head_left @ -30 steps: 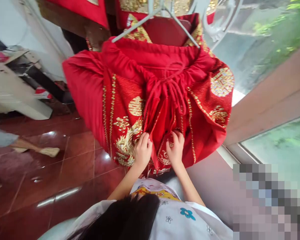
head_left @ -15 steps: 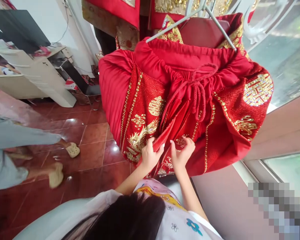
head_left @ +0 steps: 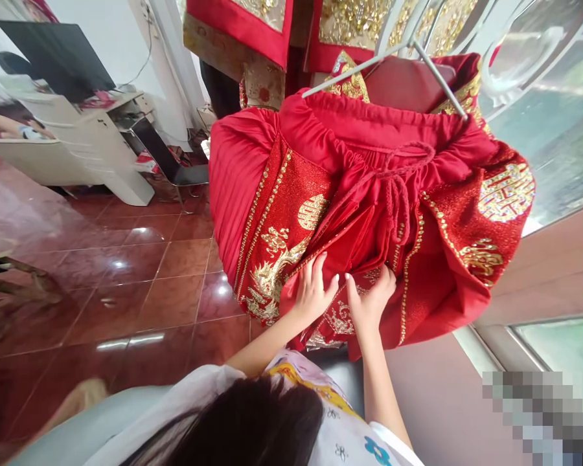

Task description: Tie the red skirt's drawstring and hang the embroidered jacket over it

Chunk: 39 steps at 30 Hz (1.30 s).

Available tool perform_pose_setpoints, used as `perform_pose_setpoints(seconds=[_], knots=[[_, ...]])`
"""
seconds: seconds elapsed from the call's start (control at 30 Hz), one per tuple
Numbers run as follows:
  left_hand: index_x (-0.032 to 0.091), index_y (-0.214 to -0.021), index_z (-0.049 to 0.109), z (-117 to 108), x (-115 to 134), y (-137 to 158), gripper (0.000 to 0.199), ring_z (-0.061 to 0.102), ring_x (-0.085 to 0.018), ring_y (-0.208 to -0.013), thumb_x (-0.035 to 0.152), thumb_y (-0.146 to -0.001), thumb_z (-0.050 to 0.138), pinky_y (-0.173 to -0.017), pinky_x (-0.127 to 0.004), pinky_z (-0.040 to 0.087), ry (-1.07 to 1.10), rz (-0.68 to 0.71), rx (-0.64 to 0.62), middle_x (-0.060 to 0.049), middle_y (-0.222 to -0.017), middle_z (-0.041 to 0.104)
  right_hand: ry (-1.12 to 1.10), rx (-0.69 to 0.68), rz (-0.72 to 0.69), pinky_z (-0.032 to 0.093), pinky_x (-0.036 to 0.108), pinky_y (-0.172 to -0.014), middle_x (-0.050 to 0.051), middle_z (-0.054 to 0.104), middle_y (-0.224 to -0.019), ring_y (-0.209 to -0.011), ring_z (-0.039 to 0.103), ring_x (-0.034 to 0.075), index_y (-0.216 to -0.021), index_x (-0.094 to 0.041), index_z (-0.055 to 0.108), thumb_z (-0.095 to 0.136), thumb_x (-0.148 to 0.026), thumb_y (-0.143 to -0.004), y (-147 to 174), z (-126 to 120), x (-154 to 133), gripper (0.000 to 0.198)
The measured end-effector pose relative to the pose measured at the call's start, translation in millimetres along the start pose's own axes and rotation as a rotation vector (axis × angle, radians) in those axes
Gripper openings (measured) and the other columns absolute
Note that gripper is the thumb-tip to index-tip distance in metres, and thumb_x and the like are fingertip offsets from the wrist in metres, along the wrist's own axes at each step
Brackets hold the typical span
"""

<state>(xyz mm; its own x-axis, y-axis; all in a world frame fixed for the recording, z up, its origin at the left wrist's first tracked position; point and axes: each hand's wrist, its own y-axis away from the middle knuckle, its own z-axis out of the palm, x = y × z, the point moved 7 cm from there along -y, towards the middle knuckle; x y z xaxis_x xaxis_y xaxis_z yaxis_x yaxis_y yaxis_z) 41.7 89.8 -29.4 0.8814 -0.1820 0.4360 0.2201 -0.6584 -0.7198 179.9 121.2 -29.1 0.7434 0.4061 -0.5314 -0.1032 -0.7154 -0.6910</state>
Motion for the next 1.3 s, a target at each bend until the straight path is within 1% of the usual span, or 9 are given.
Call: perform_pose_setpoints(seconds=[0.13,0.27,0.37,0.43,0.67,0.9,1.07,1.17,1.3], knots=[[0.011,-0.129,0.040,10,-10,-6,0.061,0.055,-0.030,-0.106,0.046,-0.083,0.056,-0.088,-0.043,0.048,-0.172,-0.062,0.013,-0.021,-0.121,0.048,0.038,0.047,-0.006,0.038,0.053,-0.097,0.023,0.045,-0.122,-0.115,0.044,0.033,-0.133,-0.008,0.036,0.058,-0.047,-0.082,-1,1,5,0.068],[0.012,-0.119,0.048,5,-10,-4,0.034,0.055,-0.022,-0.101,0.021,-0.086,0.050,-0.088,-0.036,0.048,-0.137,0.001,0.187,-0.015,-0.112,0.052,-0.081,0.202,-0.041,0.047,0.038,-0.082,0.015,0.050,-0.110,-0.091,0.055,0.020,-0.131,-0.014,0.034,0.048,-0.027,-0.089,3,-6,14,0.046],[0.020,-0.106,0.056,-7,-4,6,0.031,0.052,-0.016,-0.102,0.003,-0.082,0.046,-0.086,-0.028,0.048,0.007,0.195,0.385,-0.008,-0.105,0.049,-0.079,0.200,-0.102,0.045,0.035,-0.080,0.010,0.047,-0.105,-0.089,0.053,0.017,-0.105,-0.018,0.057,0.040,-0.019,-0.089,9,-5,15,0.023],[0.025,-0.097,0.062,-10,1,13,0.034,0.050,-0.015,-0.102,0.000,-0.079,0.049,-0.086,-0.026,0.048,0.052,0.292,0.428,-0.005,-0.102,0.048,-0.043,0.142,-0.143,0.042,0.038,-0.083,0.008,0.048,-0.105,-0.090,0.051,0.018,-0.085,-0.020,0.065,0.039,-0.016,-0.087,11,-2,11,0.027],[0.020,-0.103,0.065,21,2,10,0.026,0.049,-0.026,-0.105,0.027,-0.078,0.062,-0.090,-0.038,0.047,-0.138,0.114,0.106,-0.013,-0.117,0.049,0.170,-0.151,0.008,0.033,0.040,-0.083,0.009,0.054,-0.103,-0.093,0.045,0.023,-0.088,-0.019,0.069,0.050,-0.036,-0.086,-10,14,-12,0.026],[0.020,-0.113,0.060,36,-9,12,0.033,0.047,-0.025,-0.107,0.011,-0.082,0.052,-0.089,-0.036,0.047,-0.205,0.094,0.026,-0.013,-0.118,0.049,0.240,-0.301,0.154,0.028,0.041,-0.087,0.010,0.055,-0.103,-0.096,0.044,0.025,-0.084,-0.017,0.070,0.052,-0.030,-0.089,-26,26,-25,0.023],[0.016,-0.095,0.065,37,-14,12,0.019,0.044,-0.026,-0.110,0.023,-0.084,0.052,-0.093,-0.037,0.043,-0.144,0.056,0.050,-0.013,-0.116,0.050,-0.080,-0.490,0.397,0.031,0.031,-0.076,0.010,0.058,-0.090,-0.080,0.047,0.019,-0.082,-0.014,0.071,0.057,-0.024,-0.085,-16,16,-22,0.017],[0.014,-0.084,0.065,37,-14,13,0.022,0.043,-0.028,-0.111,0.027,-0.085,0.048,-0.093,-0.040,0.041,-0.080,0.061,0.014,-0.015,-0.117,0.050,-0.241,-0.582,0.454,0.029,0.026,-0.064,0.003,0.057,-0.069,-0.059,0.041,0.011,-0.076,-0.016,0.069,0.058,-0.021,-0.082,-10,13,-24,0.014],[0.015,-0.079,0.066,35,-16,15,0.028,0.044,-0.026,-0.108,0.032,-0.088,0.046,-0.092,-0.039,0.041,-0.008,0.106,-0.020,-0.015,-0.114,0.050,-0.524,-0.670,0.566,0.028,0.021,-0.055,-0.002,0.053,-0.057,-0.052,0.039,0.007,-0.067,-0.015,0.065,0.062,-0.026,-0.075,-6,16,-19,0.014]])
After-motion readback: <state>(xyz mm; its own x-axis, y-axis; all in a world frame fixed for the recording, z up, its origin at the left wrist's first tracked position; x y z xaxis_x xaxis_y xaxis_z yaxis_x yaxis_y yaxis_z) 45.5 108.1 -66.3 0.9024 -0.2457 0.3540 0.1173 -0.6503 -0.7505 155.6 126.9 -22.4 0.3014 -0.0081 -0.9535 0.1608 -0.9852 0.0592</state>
